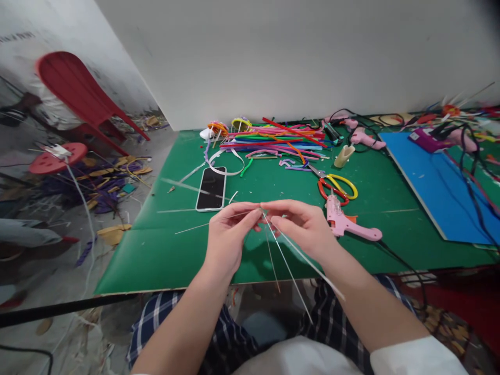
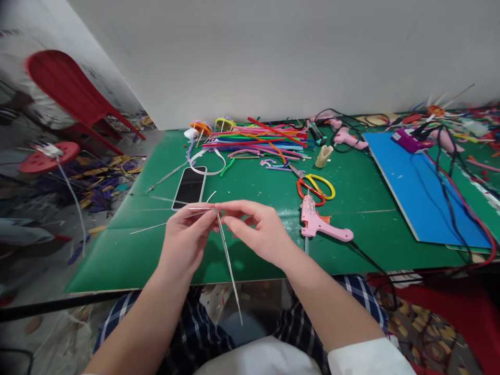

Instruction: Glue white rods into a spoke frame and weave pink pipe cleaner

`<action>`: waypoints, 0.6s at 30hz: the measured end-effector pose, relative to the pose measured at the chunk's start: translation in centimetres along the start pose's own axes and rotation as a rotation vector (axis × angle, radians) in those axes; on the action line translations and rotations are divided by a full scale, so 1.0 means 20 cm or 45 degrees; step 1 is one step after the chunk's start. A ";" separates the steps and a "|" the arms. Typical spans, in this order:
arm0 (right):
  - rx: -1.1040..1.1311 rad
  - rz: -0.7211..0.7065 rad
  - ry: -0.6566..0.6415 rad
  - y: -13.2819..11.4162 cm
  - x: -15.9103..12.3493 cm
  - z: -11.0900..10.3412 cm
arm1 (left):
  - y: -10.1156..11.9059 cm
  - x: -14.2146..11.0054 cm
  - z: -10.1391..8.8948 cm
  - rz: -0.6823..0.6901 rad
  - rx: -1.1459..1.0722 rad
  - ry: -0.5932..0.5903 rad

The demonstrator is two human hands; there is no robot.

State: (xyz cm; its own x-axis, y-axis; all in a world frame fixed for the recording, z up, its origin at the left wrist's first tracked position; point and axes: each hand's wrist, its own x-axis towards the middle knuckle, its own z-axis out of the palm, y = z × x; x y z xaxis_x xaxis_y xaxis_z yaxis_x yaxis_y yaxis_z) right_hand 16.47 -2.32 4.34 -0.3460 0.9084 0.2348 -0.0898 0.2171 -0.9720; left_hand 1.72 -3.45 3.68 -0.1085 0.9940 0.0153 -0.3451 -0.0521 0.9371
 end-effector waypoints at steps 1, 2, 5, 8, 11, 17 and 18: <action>0.066 0.092 -0.018 0.02 0.01 -0.01 | 0.00 0.01 0.00 -0.040 0.007 0.017; 0.119 0.166 -0.034 0.03 0.02 -0.02 | 0.00 0.01 0.00 -0.079 0.019 0.029; 0.143 0.293 -0.031 0.06 0.04 -0.04 | 0.00 0.02 0.00 -0.158 0.081 0.060; 0.042 0.324 0.027 0.06 0.05 -0.04 | -0.01 0.02 0.00 -0.177 0.104 0.079; -0.048 0.327 0.141 0.07 0.05 -0.02 | -0.02 0.01 0.00 -0.220 0.092 0.055; -0.147 0.305 0.203 0.08 0.06 0.00 | -0.04 0.02 -0.01 -0.207 0.186 0.017; -0.137 0.314 0.191 0.08 0.06 0.00 | -0.04 0.02 -0.01 -0.191 0.205 0.013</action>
State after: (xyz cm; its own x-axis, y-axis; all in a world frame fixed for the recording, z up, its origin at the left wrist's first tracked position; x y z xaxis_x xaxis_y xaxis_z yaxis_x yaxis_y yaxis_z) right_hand 16.02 -0.91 2.99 -0.2024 0.9793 -0.0042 0.0818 0.0127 -0.9966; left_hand 1.85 -3.02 2.83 -0.0769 0.9883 -0.1314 -0.2047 0.1134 0.9722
